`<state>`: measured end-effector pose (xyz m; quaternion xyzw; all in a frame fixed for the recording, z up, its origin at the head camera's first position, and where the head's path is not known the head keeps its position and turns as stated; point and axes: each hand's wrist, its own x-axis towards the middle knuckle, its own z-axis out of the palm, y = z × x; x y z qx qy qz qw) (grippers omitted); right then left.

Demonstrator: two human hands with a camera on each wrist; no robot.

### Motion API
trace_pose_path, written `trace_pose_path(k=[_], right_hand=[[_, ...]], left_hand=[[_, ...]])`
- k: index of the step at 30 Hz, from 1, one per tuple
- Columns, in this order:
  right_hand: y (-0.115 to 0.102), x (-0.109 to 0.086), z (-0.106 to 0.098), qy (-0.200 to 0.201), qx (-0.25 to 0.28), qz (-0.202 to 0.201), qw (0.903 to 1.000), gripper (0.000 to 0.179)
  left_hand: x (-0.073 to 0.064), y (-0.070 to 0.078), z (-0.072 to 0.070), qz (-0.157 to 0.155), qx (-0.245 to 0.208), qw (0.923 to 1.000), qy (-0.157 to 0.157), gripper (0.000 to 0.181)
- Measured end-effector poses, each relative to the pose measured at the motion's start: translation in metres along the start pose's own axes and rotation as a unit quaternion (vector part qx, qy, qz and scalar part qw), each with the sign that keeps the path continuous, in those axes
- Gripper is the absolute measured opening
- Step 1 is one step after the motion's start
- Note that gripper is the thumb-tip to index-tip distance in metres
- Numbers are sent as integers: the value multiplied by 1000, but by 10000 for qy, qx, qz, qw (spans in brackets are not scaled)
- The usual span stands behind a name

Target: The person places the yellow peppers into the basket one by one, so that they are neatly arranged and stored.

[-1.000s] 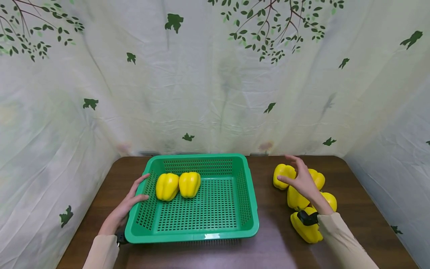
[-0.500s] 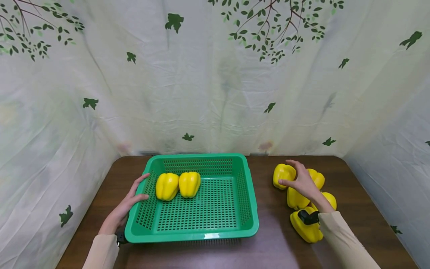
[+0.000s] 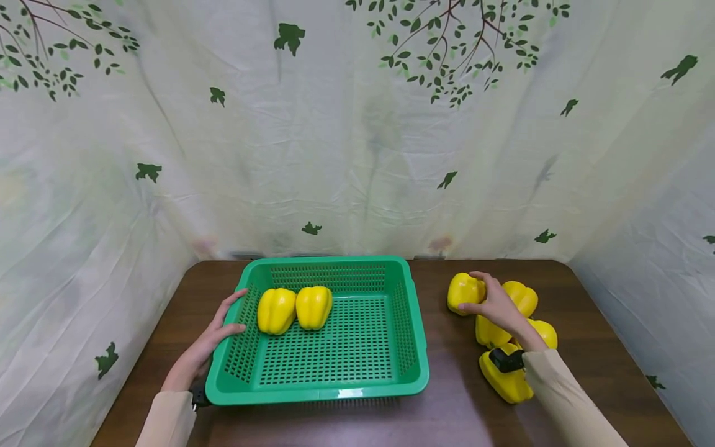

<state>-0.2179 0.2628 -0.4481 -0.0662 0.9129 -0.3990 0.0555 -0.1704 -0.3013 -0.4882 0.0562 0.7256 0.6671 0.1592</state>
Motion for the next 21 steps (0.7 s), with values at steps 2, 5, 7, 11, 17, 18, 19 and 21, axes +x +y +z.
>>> trace_pose_path(k=[2, 5, 7, 11, 17, 18, 19, 21], right_hand=[[-2, 0, 3, -2, -16, -18, 10000, 78], [-3, 0, 7, 23, -107, -90, 9999, 76], [-4, 0, 10, 12, -119, -172, 9998, 74], [-6, 0, 14, -58, -63, -360, 9993, 72], [-12, 4, 19, -83, -144, -370, 9992, 73], [-13, 5, 20, -89, -176, -332, 9993, 74], [-14, 6, 22, -92, -212, -288, 9993, 74], [-14, 8, 25, -87, -272, -211, 9994, 74]], left_hand=[[0, 0, 0, -7, -6, 10000, 1, 67], [0, 0, 0, -23, -12, 10000, 1, 67], [0, 0, 0, -25, -1, 10000, 9, 67], [0, 1, 0, -26, 40, 10000, 38, 67], [0, 0, 0, -3, 42, 10000, 18, 67], [0, 0, 0, 5, 40, 10000, 10, 67], [0, 0, 0, 12, 39, 10000, 1, 68], [0, 0, 0, 20, 39, 10000, -4, 68]])
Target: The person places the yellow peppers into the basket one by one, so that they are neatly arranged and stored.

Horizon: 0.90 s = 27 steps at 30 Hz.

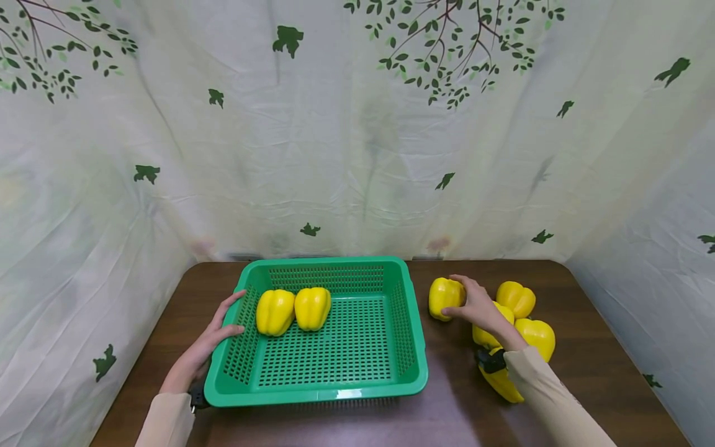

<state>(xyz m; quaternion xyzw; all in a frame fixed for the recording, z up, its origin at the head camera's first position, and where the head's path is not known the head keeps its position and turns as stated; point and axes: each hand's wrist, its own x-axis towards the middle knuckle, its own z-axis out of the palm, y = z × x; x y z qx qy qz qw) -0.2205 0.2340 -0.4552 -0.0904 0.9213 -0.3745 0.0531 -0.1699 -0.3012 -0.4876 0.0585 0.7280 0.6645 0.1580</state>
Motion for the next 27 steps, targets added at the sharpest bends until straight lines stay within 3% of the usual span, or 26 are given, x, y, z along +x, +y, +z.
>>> trace_pose_path(k=[11, 18, 27], right_hand=[[4, 7, 22, 50, -14, -264, 9996, 78], [7, 7, 25, 121, 205, -432, 9988, 78], [13, 9, 33, 341, 117, -493, 9981, 78]], left_hand=[[-1, 0, 0, -32, -11, 10000, 19, 68], [0, 0, 0, -8, -112, 9999, -46, 67], [0, 0, 0, -7, -19, 10000, -11, 68]])
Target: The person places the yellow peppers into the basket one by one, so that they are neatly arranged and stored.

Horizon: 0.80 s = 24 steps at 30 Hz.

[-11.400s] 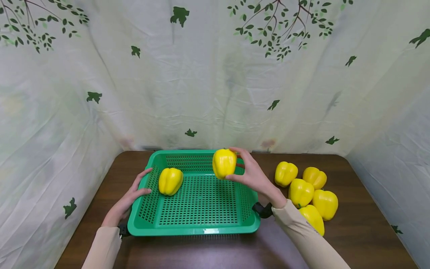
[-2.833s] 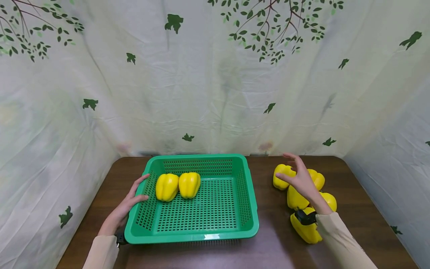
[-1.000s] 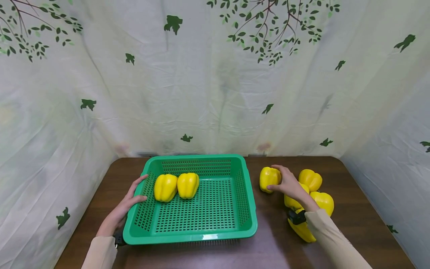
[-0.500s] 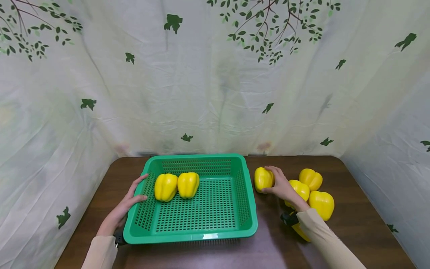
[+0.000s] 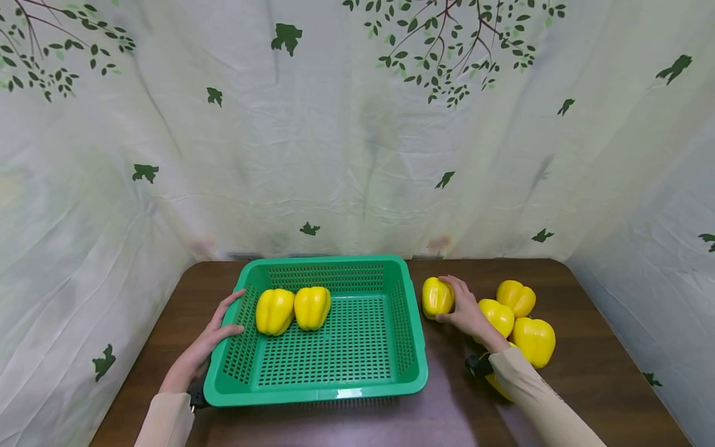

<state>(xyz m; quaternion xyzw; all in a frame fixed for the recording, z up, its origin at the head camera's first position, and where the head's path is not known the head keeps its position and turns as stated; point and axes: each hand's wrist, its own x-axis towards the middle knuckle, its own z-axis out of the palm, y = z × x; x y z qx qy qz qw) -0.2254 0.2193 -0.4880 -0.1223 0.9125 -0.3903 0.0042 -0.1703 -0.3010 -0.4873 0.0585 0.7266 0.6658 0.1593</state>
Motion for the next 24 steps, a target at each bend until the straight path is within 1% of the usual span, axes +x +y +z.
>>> trace_pose_path(k=[8, 15, 24], right_hand=[[-2, 1, 0, 71, 39, 73, 9999, 78], [-6, 0, -3, 162, -12, 232, 9996, 79], [-17, -2, -16, 321, 95, 141, 9993, 80]], left_hand=[[0, -1, 0, 35, 32, 10000, 24, 68], [1, -2, 0, 7, 12, 10000, 21, 67], [0, -2, 0, 22, 44, 10000, 60, 67]])
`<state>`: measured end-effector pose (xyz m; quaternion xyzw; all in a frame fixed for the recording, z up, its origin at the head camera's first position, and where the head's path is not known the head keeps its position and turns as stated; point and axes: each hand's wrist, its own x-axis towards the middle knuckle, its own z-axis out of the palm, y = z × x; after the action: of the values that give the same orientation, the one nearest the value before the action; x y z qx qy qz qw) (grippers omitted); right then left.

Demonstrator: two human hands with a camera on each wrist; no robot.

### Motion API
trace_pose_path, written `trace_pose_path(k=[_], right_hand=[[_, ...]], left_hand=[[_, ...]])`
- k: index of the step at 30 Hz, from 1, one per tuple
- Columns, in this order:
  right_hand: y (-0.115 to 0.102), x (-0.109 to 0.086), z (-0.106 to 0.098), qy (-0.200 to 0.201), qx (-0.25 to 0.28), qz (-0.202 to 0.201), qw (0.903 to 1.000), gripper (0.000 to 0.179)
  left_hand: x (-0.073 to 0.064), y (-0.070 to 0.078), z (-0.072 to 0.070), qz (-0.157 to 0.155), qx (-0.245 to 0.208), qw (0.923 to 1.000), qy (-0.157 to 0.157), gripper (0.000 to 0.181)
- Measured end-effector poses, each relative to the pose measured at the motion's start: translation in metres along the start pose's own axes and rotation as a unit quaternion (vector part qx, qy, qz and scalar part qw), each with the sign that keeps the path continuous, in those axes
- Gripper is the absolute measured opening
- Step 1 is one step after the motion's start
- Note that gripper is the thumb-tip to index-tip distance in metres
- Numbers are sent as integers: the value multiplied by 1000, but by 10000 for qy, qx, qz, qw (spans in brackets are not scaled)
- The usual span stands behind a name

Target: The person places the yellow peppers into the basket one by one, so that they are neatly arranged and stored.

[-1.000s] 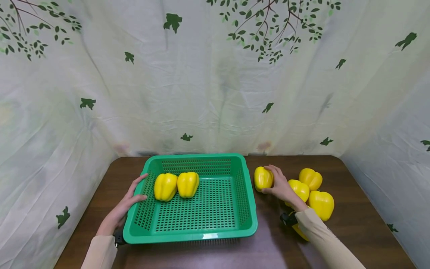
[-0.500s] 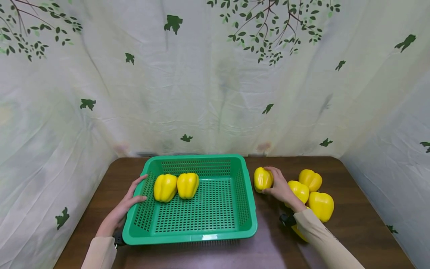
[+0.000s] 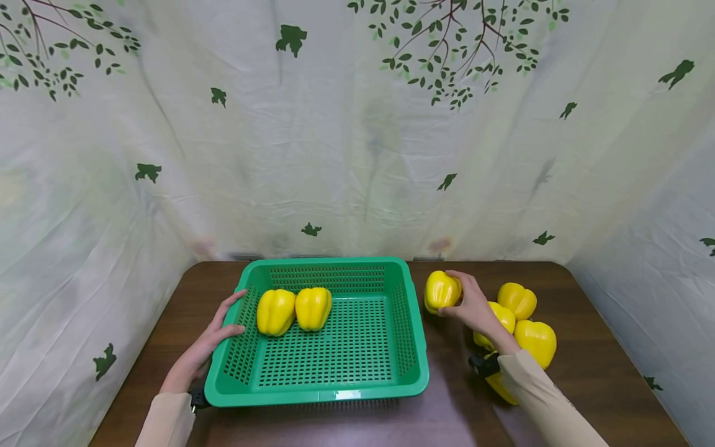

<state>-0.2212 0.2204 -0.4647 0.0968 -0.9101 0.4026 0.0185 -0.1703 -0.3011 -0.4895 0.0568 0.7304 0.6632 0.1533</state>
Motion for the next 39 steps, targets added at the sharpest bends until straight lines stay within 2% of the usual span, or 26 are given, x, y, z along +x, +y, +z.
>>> trace_pose_path(k=[8, 22, 30, 39], right_hand=[[-14, -3, -14, 27, 147, -113, 9998, 81], [-40, -3, -23, -76, 647, -477, 9967, 80], [-59, -1, -21, -186, 862, -727, 9935, 78], [-68, 2, -14, -261, 951, -941, 9907, 77]], left_hand=[[0, 0, 0, 7, -9, 10000, -3, 67], [0, 1, 0, -69, -41, 10000, -9, 67], [0, 1, 1, -65, -14, 10000, 22, 67], [0, 0, 0, -34, -4, 10000, 14, 67]])
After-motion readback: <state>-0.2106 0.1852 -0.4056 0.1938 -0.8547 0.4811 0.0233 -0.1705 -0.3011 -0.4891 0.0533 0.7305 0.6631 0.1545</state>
